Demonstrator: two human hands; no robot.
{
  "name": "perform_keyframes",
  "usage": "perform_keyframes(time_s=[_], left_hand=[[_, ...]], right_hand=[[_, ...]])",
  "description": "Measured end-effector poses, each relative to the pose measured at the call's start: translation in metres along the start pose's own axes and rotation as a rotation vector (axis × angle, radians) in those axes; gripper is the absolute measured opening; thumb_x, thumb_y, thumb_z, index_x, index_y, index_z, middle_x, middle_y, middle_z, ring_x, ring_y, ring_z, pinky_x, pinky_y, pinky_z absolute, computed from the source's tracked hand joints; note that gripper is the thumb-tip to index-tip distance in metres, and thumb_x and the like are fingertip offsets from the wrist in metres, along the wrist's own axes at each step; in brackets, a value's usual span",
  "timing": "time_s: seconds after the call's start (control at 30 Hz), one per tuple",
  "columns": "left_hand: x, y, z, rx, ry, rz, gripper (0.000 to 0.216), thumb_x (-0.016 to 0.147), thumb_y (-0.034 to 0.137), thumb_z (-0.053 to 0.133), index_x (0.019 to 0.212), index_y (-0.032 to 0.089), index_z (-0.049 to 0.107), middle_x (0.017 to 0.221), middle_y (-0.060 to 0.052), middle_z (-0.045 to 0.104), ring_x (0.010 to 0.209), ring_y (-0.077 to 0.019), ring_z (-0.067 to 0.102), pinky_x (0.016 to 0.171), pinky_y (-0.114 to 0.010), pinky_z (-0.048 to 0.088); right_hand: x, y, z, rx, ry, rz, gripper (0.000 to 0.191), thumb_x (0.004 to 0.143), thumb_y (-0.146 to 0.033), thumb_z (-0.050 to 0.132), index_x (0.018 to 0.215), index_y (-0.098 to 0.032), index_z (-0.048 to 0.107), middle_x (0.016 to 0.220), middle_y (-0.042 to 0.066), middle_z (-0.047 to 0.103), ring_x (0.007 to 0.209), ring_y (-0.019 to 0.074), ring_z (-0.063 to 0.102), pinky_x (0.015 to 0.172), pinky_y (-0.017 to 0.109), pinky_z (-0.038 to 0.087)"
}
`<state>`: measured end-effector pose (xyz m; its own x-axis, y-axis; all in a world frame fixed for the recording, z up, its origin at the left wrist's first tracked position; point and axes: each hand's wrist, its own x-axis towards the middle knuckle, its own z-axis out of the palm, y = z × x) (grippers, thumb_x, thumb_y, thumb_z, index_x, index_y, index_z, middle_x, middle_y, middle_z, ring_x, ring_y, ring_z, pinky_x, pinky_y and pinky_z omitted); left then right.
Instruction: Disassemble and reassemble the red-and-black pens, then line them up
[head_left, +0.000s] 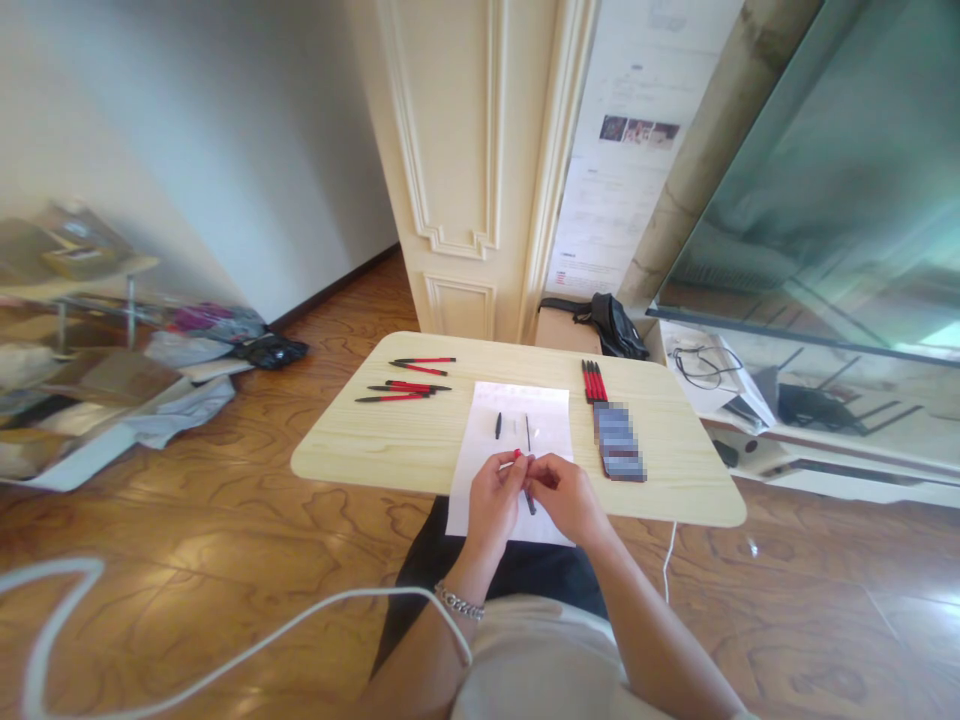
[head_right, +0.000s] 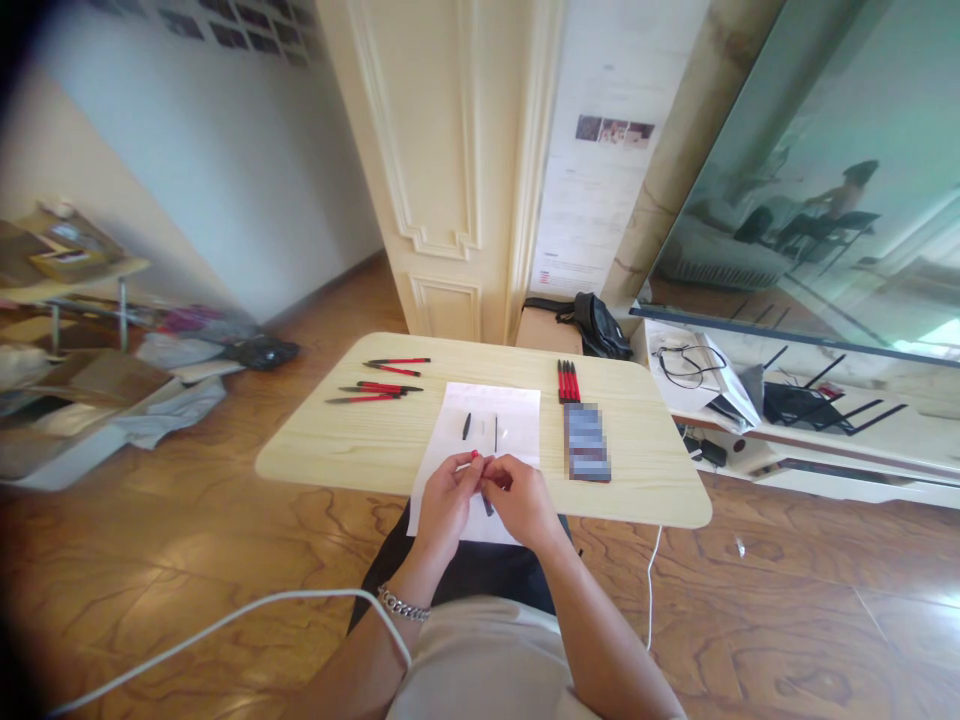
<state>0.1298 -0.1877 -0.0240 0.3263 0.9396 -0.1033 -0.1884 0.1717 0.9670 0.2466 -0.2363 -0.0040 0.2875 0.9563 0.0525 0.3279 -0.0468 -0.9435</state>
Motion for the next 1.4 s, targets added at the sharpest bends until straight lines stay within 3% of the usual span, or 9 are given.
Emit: perform_keyframes(time_s=[0.1, 0.2, 0.33, 0.57, 0.83, 1.17, 1.4], left_hand=[[0.002, 0.003, -0.006, 0.093, -0.018, 0.088, 0.032, 0.079, 0.041, 0.065, 0.101, 0.017, 0.066, 0.100, -0.012, 0.070, 0.093, -0.0233, 0.066, 0.082, -0.034, 0.050], [0.007, 0.006, -0.018, 0.356, -0.017, 0.243, 0.025, 0.078, 0.033, 0.067, 0.100, 0.021, 0.068, 0.107, -0.010, 0.068, 0.100, -0.0243, 0.063, 0.092, -0.037, 0.045], [0.018, 0.000, -0.032, 0.701, -0.012, 0.487, 0.019, 0.076, 0.021, 0.068, 0.095, 0.022, 0.070, 0.108, -0.010, 0.067, 0.107, -0.0272, 0.056, 0.100, -0.043, 0.038], [0.022, -0.014, -0.039, 1.005, -0.088, 0.558, 0.025, 0.074, 0.012, 0.067, 0.099, 0.019, 0.067, 0.110, -0.008, 0.066, 0.106, -0.0267, 0.053, 0.097, -0.044, 0.042], [0.021, -0.020, -0.033, 1.073, -0.082, 0.582, 0.021, 0.078, 0.015, 0.064, 0.098, 0.018, 0.068, 0.112, -0.008, 0.065, 0.106, -0.0280, 0.051, 0.096, -0.045, 0.043], [0.023, -0.019, -0.024, 1.034, -0.058, 0.617, 0.019, 0.079, 0.017, 0.063, 0.097, 0.017, 0.067, 0.108, -0.009, 0.065, 0.104, -0.0283, 0.052, 0.094, -0.046, 0.044], [0.008, -0.003, -0.018, 0.918, -0.016, 0.622, 0.014, 0.085, 0.021, 0.058, 0.097, 0.020, 0.065, 0.101, -0.007, 0.066, 0.098, -0.0228, 0.056, 0.091, -0.039, 0.045]], right_hand=[[0.018, 0.004, -0.012, -0.109, 0.087, 0.018, 0.013, 0.077, -0.032, 0.059, 0.080, -0.020, 0.062, 0.071, 0.001, 0.066, 0.065, 0.0152, 0.059, 0.060, 0.026, 0.043], [0.045, 0.011, -0.027, -0.338, 0.207, 0.092, 0.012, 0.076, -0.030, 0.060, 0.083, -0.020, 0.063, 0.073, 0.001, 0.067, 0.067, 0.0147, 0.060, 0.064, 0.025, 0.041], [0.074, 0.021, -0.033, -0.613, 0.213, 0.189, 0.013, 0.078, -0.027, 0.059, 0.086, -0.020, 0.066, 0.077, 0.003, 0.069, 0.075, 0.0163, 0.061, 0.065, 0.025, 0.038], [0.080, 0.035, -0.020, -0.778, 0.179, 0.172, 0.019, 0.082, -0.032, 0.056, 0.082, -0.017, 0.068, 0.079, 0.007, 0.069, 0.076, 0.0182, 0.061, 0.064, 0.026, 0.035], [0.079, 0.035, -0.028, -0.675, 0.202, 0.163, 0.023, 0.080, -0.042, 0.059, 0.076, -0.020, 0.066, 0.074, 0.003, 0.069, 0.071, 0.0161, 0.059, 0.060, 0.025, 0.034], [0.050, 0.038, -0.048, -0.592, 0.307, 0.160, 0.024, 0.084, -0.042, 0.053, 0.080, -0.022, 0.066, 0.077, 0.002, 0.069, 0.071, 0.0162, 0.059, 0.063, 0.025, 0.036], [0.082, 0.034, -0.051, -0.663, 0.198, 0.137, 0.021, 0.084, -0.037, 0.054, 0.085, -0.022, 0.069, 0.085, 0.004, 0.071, 0.080, 0.0174, 0.062, 0.066, 0.024, 0.037]])
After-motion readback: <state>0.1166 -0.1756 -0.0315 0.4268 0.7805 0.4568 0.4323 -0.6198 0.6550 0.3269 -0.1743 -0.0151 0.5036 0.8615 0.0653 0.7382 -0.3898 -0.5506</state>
